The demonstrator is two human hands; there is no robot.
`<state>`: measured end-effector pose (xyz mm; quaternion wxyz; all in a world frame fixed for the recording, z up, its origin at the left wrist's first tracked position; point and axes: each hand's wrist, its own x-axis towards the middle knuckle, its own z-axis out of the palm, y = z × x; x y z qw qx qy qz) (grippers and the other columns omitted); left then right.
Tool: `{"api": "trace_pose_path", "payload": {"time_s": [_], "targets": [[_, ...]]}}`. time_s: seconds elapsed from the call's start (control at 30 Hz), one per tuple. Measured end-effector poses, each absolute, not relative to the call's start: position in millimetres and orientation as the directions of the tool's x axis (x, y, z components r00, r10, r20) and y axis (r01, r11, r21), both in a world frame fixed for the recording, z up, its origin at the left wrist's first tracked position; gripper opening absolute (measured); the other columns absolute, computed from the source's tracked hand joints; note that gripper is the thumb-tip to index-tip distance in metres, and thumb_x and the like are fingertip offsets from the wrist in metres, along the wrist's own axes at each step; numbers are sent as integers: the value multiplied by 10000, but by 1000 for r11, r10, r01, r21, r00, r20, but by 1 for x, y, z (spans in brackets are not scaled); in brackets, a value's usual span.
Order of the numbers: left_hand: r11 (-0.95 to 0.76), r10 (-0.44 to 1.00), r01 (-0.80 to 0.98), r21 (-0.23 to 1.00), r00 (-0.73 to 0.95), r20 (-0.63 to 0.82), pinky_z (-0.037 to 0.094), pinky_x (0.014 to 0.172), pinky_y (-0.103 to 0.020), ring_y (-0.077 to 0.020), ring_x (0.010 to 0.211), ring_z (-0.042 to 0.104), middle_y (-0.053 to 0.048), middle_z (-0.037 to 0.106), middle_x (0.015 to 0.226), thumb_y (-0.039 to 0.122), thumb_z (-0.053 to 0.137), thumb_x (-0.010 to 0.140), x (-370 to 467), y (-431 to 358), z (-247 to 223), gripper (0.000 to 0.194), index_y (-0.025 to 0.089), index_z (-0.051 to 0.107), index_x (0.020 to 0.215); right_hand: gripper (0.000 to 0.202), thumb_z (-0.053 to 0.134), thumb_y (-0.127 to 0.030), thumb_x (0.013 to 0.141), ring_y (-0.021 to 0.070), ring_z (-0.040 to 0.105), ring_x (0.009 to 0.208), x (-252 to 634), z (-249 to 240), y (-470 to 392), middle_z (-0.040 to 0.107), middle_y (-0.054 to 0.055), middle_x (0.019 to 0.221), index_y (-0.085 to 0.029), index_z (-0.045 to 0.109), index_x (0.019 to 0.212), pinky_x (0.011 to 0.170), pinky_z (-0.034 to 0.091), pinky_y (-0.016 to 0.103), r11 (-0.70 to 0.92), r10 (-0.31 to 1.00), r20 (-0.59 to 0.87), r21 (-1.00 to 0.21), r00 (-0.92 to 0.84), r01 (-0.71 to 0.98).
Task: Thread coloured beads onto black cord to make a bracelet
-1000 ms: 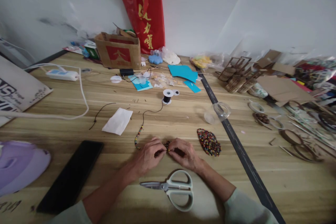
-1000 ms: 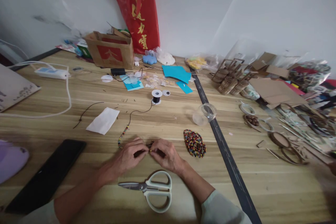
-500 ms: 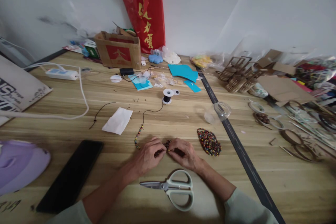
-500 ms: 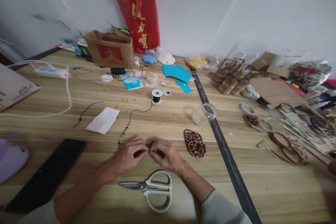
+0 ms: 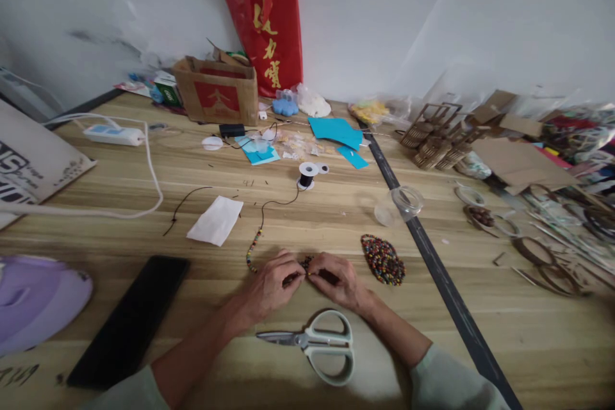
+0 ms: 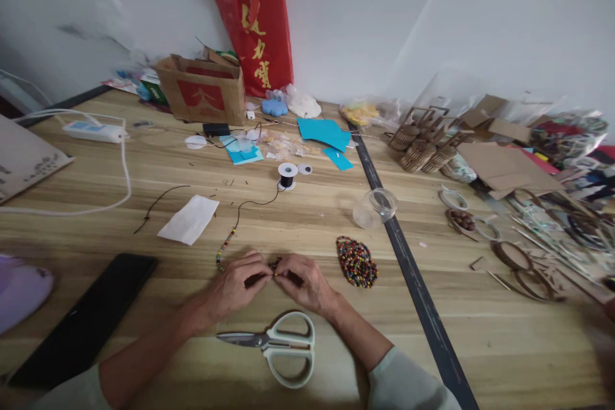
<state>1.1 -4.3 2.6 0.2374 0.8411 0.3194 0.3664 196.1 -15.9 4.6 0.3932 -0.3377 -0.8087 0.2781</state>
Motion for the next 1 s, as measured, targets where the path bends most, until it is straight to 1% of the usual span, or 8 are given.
{"api": "trace_pose_path", "payload": {"time_s": [0.2,0.37,0.5,0.77,1.0], "targets": [[-654,739,367,661,500,453,460,639,-249,-157,689,576,-49,643,702,60,567,813,0,-4,4,142,140,650,729,110,563,-236,911,145,618,734,197,3,-16,659,67,783,-158,624,863,682,501,241,585,786,429,-750,-446,309],[-649,739,373,663,517,433,452,639,-247,-158,695,577,-51,645,706,54,570,808,0,-5,8,136,134,654,736,132,570,-260,911,146,632,762,199,3,-16,674,72,808,-155,642,874,707,507,247,538,816,389,-781,-427,318],[-653,737,371,660,510,443,446,640,-248,-159,692,570,-50,639,696,54,574,805,0,-5,8,135,134,647,724,151,580,-283,908,143,640,763,199,3,-17,681,67,814,-155,653,872,703,507,238,507,834,361,-799,-416,324],[-662,731,369,653,509,454,450,642,-247,-156,691,573,-47,640,693,61,571,809,1,-5,8,136,138,646,726,168,578,-300,909,145,648,767,199,3,-17,687,66,814,-158,659,875,715,516,246,495,837,349,-811,-421,313],[-660,736,374,652,497,460,452,639,-244,-153,688,564,-41,631,690,57,561,808,1,-5,4,147,147,640,723,164,576,-303,910,152,645,770,198,2,-16,684,70,812,-162,651,876,716,519,256,515,827,363,-797,-430,315]]}}
